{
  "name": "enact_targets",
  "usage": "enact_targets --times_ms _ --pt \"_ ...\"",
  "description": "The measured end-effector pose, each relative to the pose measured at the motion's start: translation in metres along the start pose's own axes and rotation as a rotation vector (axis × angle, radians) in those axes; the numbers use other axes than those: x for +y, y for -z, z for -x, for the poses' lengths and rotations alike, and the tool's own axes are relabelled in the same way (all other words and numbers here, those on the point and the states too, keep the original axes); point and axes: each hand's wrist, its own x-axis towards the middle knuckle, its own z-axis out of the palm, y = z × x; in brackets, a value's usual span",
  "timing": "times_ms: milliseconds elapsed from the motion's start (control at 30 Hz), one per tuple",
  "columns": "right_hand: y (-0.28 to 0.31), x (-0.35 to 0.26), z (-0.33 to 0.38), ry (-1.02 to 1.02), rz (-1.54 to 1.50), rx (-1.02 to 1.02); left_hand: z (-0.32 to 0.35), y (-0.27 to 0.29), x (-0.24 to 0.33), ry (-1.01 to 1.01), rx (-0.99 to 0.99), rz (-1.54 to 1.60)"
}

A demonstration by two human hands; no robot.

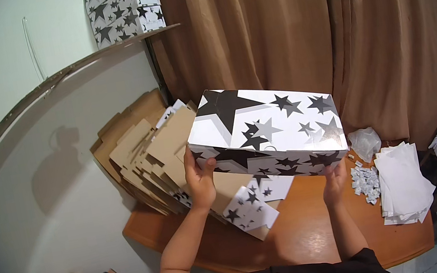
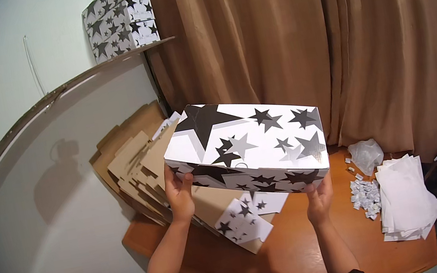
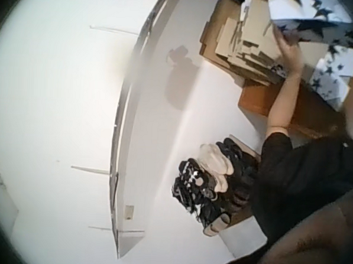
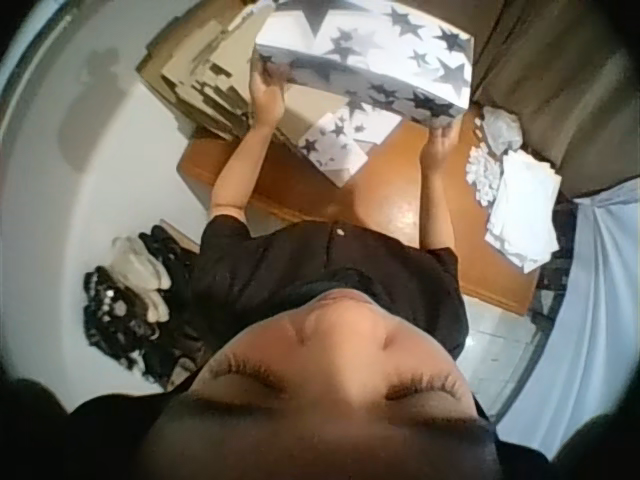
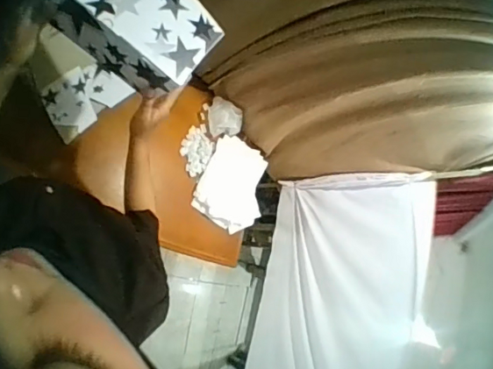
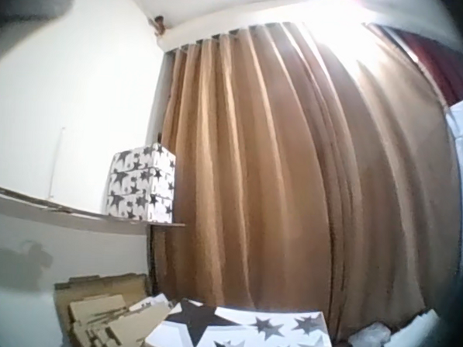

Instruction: Fold and assemble cardboard shoe boxes and place them on a shelf.

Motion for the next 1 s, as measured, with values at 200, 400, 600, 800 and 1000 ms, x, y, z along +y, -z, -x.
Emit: enact_targets --times_ms 200,400,600,800,1000 --pt "-0.094 0.029 -0.001 0.118 0.011 0.084 -0.068 0.059 -0.012 0.15 0.14 0.064" --pt "-0.188 0.025 -0.056 0.359 0.33 0.37 -0.157 0.091 -0.01 -0.014 0.101 0.151" --pt "-0.224 0.015 -0.124 0.329 0.062 0.575 -0.214 0.089 0.006 -0.584 -0.126 -0.199" --pt "-0.249 -0.02 -0.188 0.302 -0.077 0.62 -0.248 0.099 0.012 -1.209 0.188 -1.194" --pt "-0.269 -0.059 -0.34 0.671 -0.17 0.609 -0.308 0.108 0.026 -1.221 0.197 -1.787"
